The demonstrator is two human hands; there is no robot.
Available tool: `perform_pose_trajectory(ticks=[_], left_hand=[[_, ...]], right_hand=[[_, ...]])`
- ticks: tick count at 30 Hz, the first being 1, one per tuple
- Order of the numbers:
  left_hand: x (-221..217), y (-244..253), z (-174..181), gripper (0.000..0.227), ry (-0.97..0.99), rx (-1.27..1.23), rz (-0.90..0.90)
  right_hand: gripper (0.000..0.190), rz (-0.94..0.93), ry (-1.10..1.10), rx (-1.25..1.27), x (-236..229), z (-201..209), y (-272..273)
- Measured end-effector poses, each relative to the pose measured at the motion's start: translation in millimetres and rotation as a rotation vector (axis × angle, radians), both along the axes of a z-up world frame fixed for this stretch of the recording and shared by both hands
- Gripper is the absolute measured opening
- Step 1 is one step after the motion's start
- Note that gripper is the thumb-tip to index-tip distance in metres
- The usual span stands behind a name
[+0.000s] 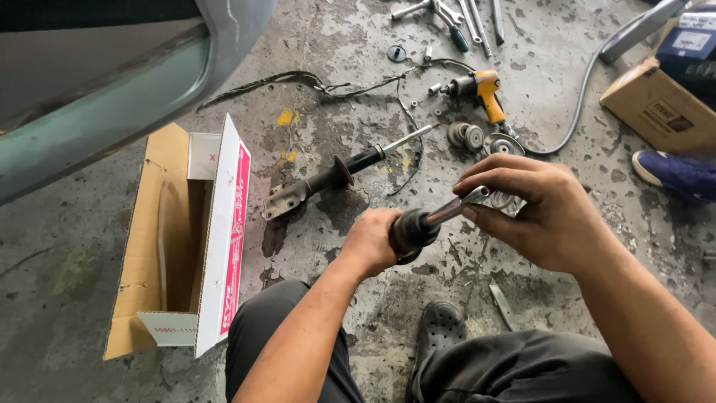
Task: Assembling and applying lubricant to automotive shock absorber/strut components in a garage.
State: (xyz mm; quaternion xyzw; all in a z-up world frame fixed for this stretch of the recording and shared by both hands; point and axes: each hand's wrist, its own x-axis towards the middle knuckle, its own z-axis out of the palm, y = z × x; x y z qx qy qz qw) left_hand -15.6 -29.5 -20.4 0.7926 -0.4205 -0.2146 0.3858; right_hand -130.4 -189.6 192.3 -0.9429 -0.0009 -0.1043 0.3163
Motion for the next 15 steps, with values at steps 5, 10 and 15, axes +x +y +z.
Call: perform_pose_trajectory(ticks=[5,10,15], left_hand=[[2,2,0,0.057,0.067,-0.039,0.031],[-3,2,10,0.074,0.044,-0.043,0.038],[-2,3,11,0.056,0.039,-0.183,0.051]], right_hand=[[0.024,-0.024,0.006,-0.029,-1,0,3],[0.025,-0.077,0.013,0.008,-2,-5,1],[0.026,-0.092,0.019,0.019,1,-1,3]])
